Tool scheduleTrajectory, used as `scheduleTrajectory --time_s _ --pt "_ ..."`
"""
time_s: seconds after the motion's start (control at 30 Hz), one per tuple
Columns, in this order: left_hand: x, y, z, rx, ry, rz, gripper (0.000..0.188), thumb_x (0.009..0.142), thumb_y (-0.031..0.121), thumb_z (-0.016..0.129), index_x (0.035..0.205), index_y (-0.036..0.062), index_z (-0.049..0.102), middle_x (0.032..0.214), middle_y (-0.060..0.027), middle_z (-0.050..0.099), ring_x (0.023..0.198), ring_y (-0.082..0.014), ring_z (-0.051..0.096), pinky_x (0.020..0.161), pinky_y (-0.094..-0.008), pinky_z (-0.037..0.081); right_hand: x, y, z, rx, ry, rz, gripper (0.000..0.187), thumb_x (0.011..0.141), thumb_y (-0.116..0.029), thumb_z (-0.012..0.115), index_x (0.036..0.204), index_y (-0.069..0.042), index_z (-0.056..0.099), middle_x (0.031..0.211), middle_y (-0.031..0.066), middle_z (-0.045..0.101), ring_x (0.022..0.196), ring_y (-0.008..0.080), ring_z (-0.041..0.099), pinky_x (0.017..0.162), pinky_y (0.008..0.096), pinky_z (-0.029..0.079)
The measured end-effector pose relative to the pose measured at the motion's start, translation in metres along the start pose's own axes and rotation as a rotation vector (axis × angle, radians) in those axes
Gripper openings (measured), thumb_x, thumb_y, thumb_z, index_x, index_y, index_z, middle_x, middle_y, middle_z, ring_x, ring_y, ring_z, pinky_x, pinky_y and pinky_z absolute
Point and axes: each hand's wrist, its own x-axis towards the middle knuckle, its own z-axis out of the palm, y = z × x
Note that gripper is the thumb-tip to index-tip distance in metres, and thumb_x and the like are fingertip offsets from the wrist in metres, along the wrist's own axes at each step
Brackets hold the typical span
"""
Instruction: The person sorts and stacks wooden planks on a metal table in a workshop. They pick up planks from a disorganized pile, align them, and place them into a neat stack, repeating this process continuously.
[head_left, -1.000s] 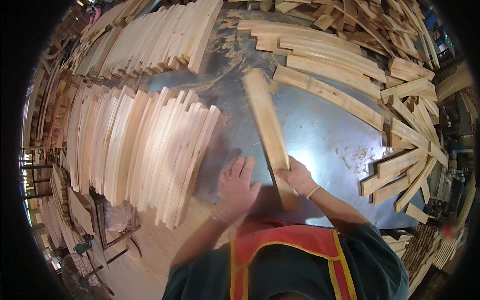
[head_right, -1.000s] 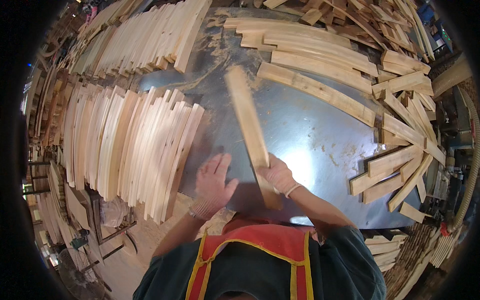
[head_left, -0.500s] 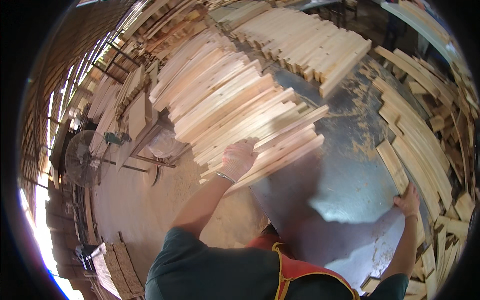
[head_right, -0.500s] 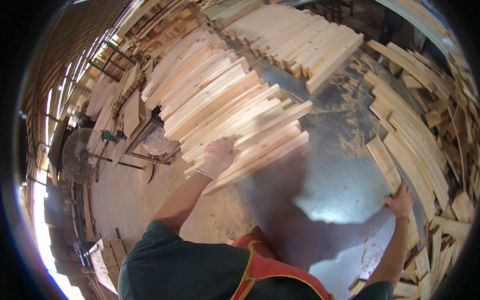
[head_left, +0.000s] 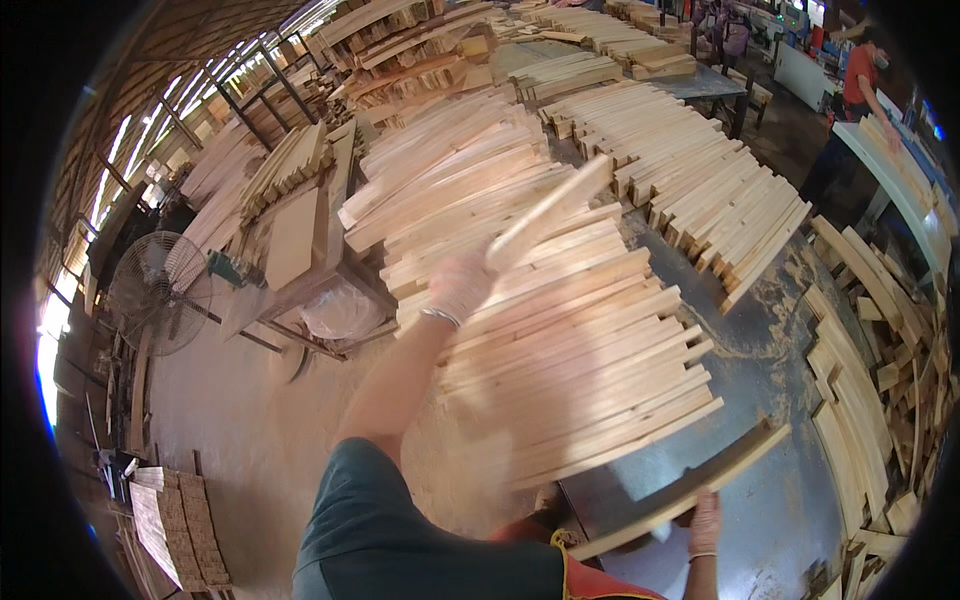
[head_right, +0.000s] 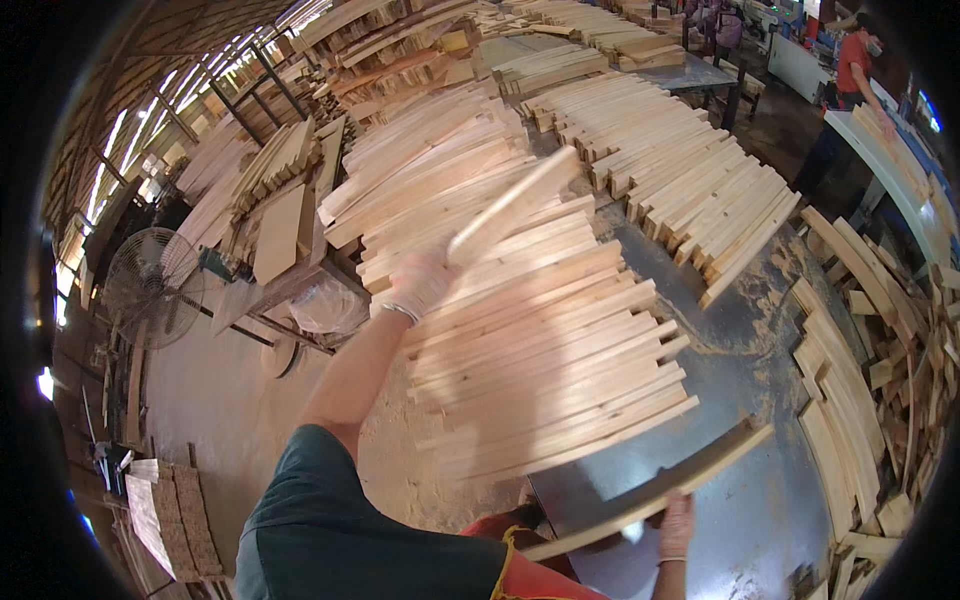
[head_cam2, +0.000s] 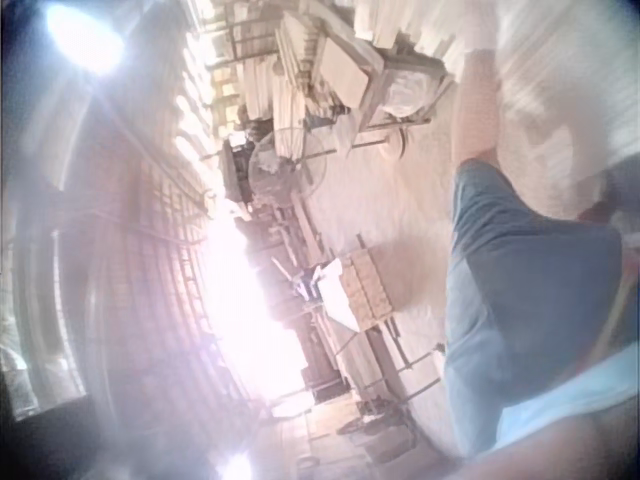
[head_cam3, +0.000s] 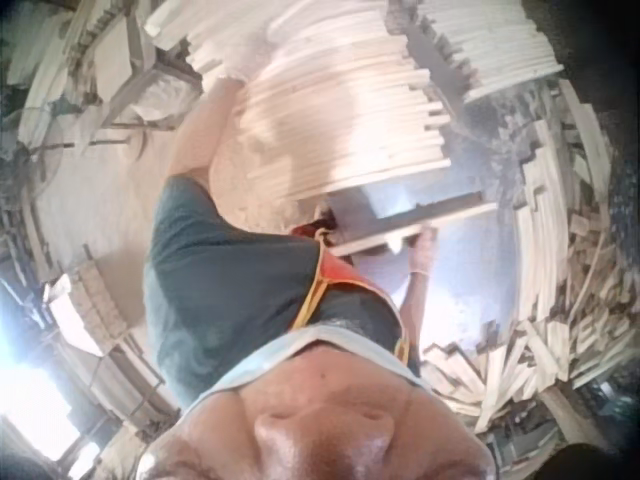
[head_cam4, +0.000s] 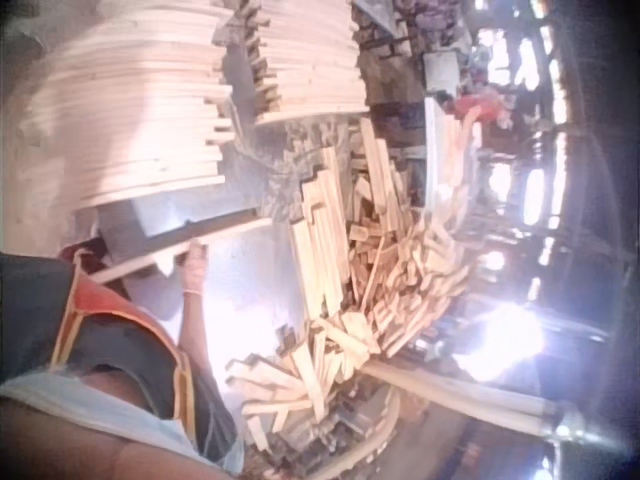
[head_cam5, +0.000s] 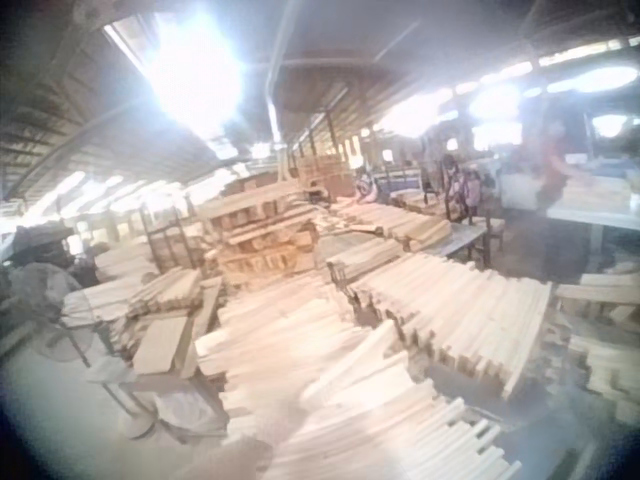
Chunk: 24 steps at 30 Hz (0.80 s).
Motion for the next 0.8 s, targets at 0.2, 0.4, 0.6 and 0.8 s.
scheduleTrajectory --time_s 0.2,0.4,0.6,0.8 --pt "0.122 -0.075 -0.066 0.074 0.171 -0.023 0.071 0.093 0.028 0.061 0.162 0.0245 0.045 0.135 -0.0168 0.073 0.128 -0.0344 0.068 0.106 -0.0441 0.054 -0.029 -0.029 0.184 -0.235 -0.283 0.24 0.073 0.101 -0.051 0.069 0.155 -0.015 0.036 0.101 0.0061 0.067 0.072 0.0112 0.063 0.062 0.0295 0.056" --pt "0.213 -0.104 -0.101 0.365 0.657 -0.07 0.048 0.095 0.031 0.063 0.141 0.0188 0.063 0.143 -0.0144 0.064 0.132 -0.0356 0.06 0.11 -0.0499 0.048 -0.038 -0.024 0.201 -0.396 -0.188 0.239 0.077 0.103 -0.052 0.064 0.157 -0.009 0.03 0.109 0.0089 0.068 0.076 0.0171 0.065 0.067 0.0341 0.058" --pt "0.073 0.001 0.07 -0.02 0.543 0.901 0.065 0.088 0.021 0.077 0.148 0.0071 0.058 0.147 -0.0183 0.058 0.138 -0.0407 0.052 0.115 -0.0555 0.043 -0.02 -0.009 0.181 -0.815 -0.396 0.206 0.061 0.109 -0.056 0.041 0.15 -0.014 0.059 0.141 0.0235 0.066 0.134 0.0429 0.06 0.113 0.0468 0.045" --pt "-0.138 0.062 0.155 -0.223 0.027 1.192 0.083 0.08 0.037 0.08 0.152 0.0042 0.055 0.153 -0.0189 0.053 0.142 -0.0425 0.049 0.115 -0.0565 0.042 -0.006 -0.052 0.181 -0.862 -0.4 0.113 0.066 0.101 -0.054 0.063 0.147 -0.007 0.058 0.129 0.0242 0.071 0.117 0.0408 0.069 0.101 0.0457 0.054"
